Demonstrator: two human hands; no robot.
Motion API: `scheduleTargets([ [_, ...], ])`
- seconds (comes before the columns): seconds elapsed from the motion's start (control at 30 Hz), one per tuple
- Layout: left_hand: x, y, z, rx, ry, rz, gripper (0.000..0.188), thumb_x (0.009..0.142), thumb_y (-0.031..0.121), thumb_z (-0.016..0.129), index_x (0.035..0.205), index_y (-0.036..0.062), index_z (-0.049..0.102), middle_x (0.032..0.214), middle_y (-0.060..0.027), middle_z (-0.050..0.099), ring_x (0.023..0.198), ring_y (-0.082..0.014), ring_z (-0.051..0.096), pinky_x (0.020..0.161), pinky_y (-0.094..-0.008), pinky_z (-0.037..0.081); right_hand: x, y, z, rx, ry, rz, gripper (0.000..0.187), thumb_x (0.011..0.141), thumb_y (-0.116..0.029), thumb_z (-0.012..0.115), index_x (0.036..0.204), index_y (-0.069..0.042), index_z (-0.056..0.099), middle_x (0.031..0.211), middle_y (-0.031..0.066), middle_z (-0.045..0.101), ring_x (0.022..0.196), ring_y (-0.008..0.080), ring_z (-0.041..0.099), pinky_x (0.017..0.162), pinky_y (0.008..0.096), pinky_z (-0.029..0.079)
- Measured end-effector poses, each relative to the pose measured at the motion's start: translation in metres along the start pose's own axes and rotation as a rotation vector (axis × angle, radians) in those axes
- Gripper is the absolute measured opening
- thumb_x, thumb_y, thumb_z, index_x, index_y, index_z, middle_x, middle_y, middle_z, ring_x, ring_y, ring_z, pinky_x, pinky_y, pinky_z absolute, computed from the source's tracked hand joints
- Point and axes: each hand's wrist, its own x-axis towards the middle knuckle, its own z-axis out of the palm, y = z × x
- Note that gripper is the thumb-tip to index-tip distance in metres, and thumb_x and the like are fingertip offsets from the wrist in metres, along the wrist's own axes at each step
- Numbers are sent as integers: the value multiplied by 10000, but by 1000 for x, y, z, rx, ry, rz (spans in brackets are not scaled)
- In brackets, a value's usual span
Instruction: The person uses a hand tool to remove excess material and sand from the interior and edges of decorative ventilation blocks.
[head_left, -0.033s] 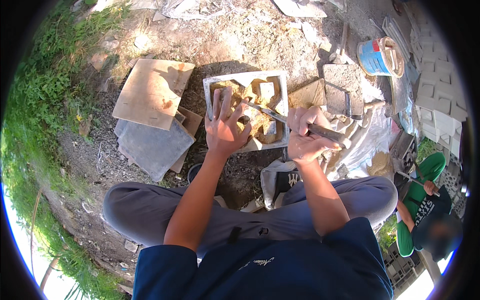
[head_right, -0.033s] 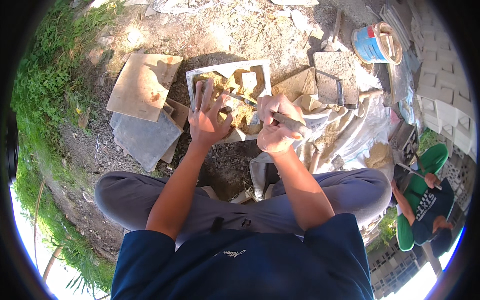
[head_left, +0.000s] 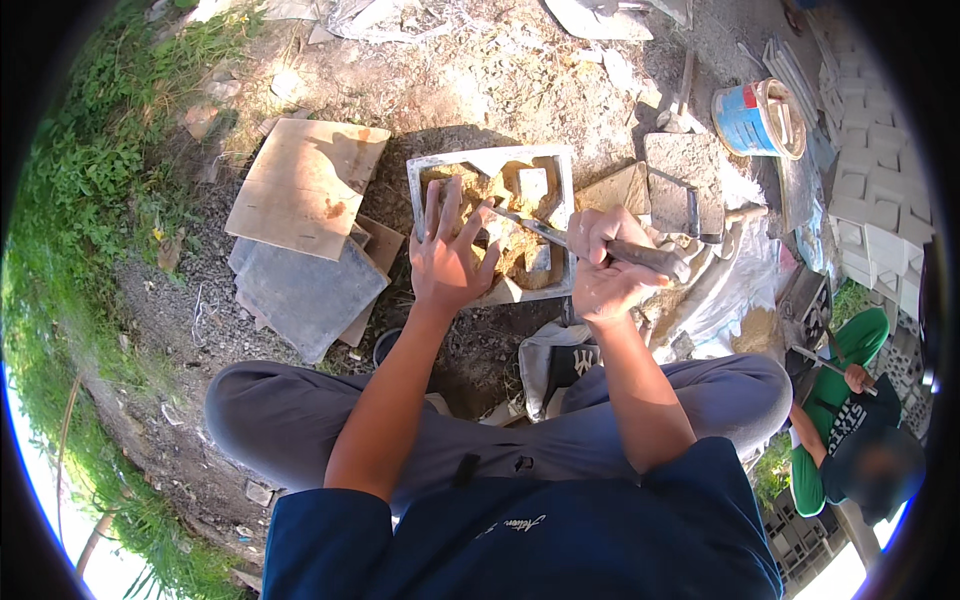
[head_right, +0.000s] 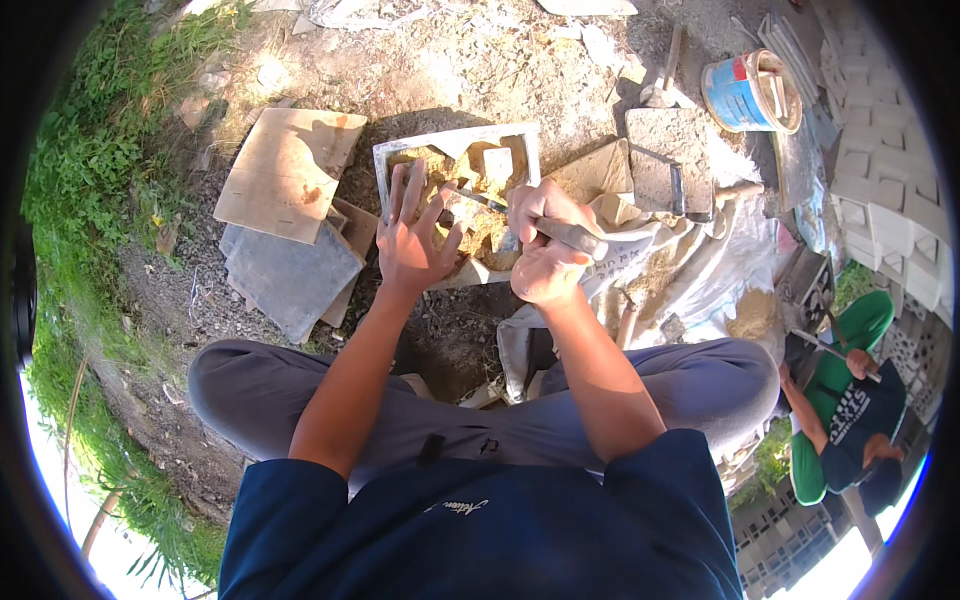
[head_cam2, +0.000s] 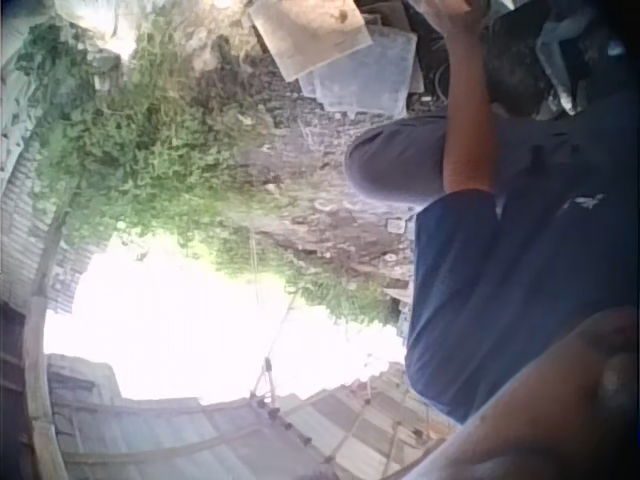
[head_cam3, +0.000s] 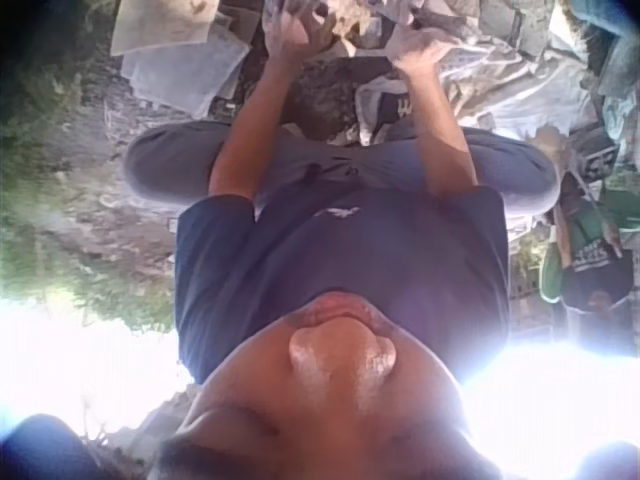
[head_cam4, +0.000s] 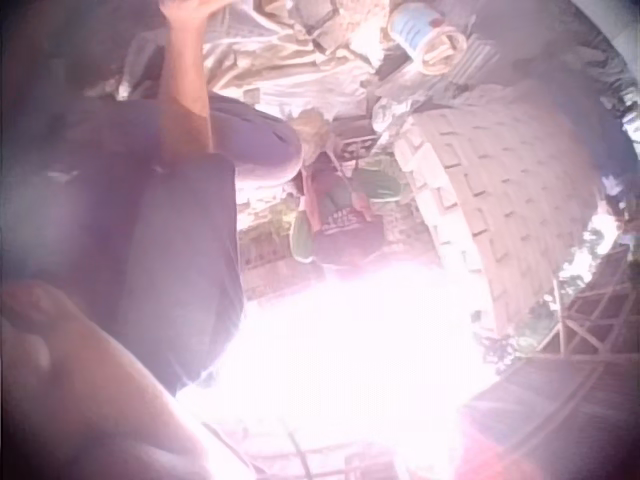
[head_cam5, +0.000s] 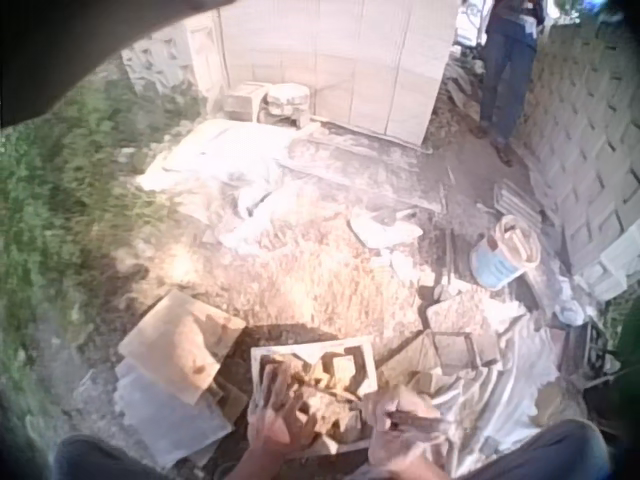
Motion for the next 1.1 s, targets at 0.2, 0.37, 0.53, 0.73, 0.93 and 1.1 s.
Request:
scheduleTargets([
  [0.2,-3,-4,-3,-89,95,-20,458,902,196,662,1359,162,673,1602,-173,438,1481,-458,403,1101,-560,472,31,-35,13,114,45,-71,644,1072,-655,388,918,-36,472,762,39,446,587,109,352,521,264,274],
  [0.37,-9,-12,1,-130,113,-45,453,921,262,661,1359,147,663,1562,-211,436,1514,-425,350,1141,-521,437,13,-81,14,75,-118,-182,520,1104,-432,510,723,-92,413,588,-32,318,532,96,291,500,289,232],
  [0.53,-13,-14,2,-127,124,-76,445,931,293,673,1353,153,672,1569,-193,442,1514,-391,363,1120,-520,458,3,-120,18,53,-147,-152,474,1097,-269,512,668,-131,366,583,-14,339,484,93,254,472,296,203],
  [0.73,-10,-13,1,-172,163,-58,387,953,306,667,1259,72,700,1544,-198,474,1500,-403,383,1092,-525,480,13,-86,25,246,9,-56,390,1072,-113,551,700,-68,440,566,-38,349,477,71,262,443,295,198],
  [0.93,-13,-18,5,-185,180,-28,375,964,319,662,1230,57,698,1527,-207,489,1500,-416,382,1084,-533,483,-1,-84,35,153,-99,-81,455,1093,-137,534,664,-58,403,565,-26,359,496,68,262,456,297,192],
  [1.1,-13,-14,4,-196,222,-8,380,977,348,650,1250,88,693,1490,-220,508,1478,-439,403,1071,-540,496,13,-48,27,157,23,-7,436,1109,-160,515,693,-53,442,571,-29,370,497,48,273,456,274,212],
])
